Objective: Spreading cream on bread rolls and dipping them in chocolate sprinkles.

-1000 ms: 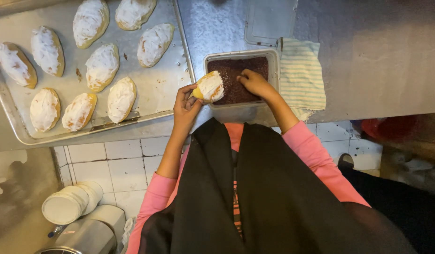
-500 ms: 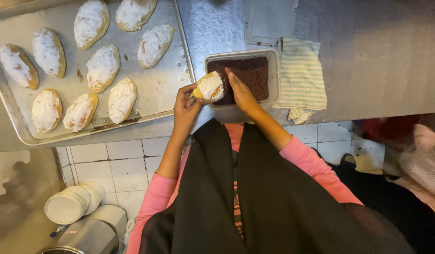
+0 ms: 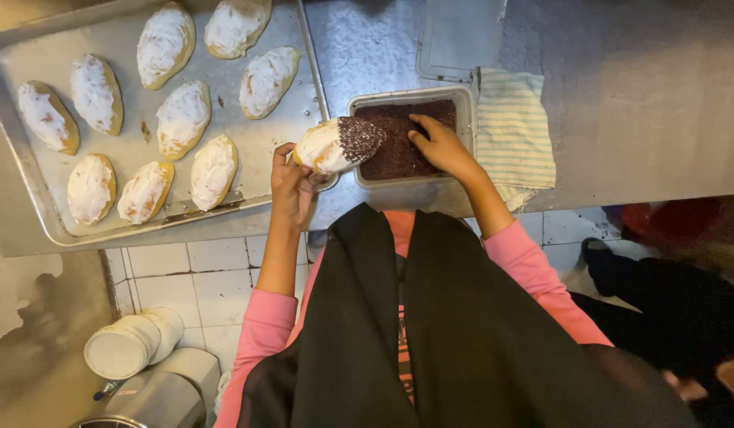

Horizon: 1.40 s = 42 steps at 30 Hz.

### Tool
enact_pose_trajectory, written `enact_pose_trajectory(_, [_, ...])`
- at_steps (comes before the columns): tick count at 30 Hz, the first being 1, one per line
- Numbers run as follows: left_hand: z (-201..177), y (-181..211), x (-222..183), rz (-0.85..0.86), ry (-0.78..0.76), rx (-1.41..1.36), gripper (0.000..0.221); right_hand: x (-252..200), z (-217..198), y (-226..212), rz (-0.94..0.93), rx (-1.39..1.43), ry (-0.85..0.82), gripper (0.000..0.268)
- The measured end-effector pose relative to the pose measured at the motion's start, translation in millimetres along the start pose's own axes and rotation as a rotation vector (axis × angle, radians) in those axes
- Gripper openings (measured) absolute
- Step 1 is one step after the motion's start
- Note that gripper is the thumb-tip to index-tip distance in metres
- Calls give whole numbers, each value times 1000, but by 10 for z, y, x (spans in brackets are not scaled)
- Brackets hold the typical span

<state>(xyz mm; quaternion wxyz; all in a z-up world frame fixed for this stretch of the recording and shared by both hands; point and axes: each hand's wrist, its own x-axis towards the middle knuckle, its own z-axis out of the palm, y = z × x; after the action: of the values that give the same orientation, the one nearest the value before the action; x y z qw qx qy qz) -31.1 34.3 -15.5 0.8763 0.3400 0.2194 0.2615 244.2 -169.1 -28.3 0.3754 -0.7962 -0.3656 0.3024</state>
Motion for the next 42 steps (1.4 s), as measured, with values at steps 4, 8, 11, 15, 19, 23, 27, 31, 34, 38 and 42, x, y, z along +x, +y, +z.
enact_pose_trajectory(4, [-206,69,2,6,81,-276,50,34,113,128,-74,-71,13,50])
enact_pose_trajectory(8, [-651,184,-58,76,126,-380,49,13,97,101,-107,-109,-28,53])
enact_pose_trajectory(11, [-930,274,-125,158,106,-348,49,10,66,51,-111,-106,-64,55])
enact_pose_trajectory(15, [-985,339,-178,128,246,-207,50,57,89,66,-144,-147,-68,57])
enact_pose_trajectory(19, [-1082,221,-212,28,342,68,50,51,19,-76,-126,-147,-71,55])
enact_pose_trajectory(23, [-1319,112,-293,47,331,406,48,47,-33,-139,-106,-134,-96,52])
enact_pose_trajectory(27, [-745,471,-318,251,364,1112,49,30,-44,-163,-91,-120,-116,51])
enact_pose_trajectory(31, [-430,702,114,421,323,1365,44,102,-51,-197,-70,-81,-154,55])
enact_pose_trajectory(34, [-769,605,609,457,352,1443,46,66,-16,-129,-75,-91,-168,58])
enact_pose_trajectory(38, [-1093,487,1032,394,405,1572,48,49,-47,-156,-58,-86,-166,58])
enact_pose_trajectory(42, [-1019,539,1164,300,463,1529,47,85,-77,-101,2,-43,-186,56])
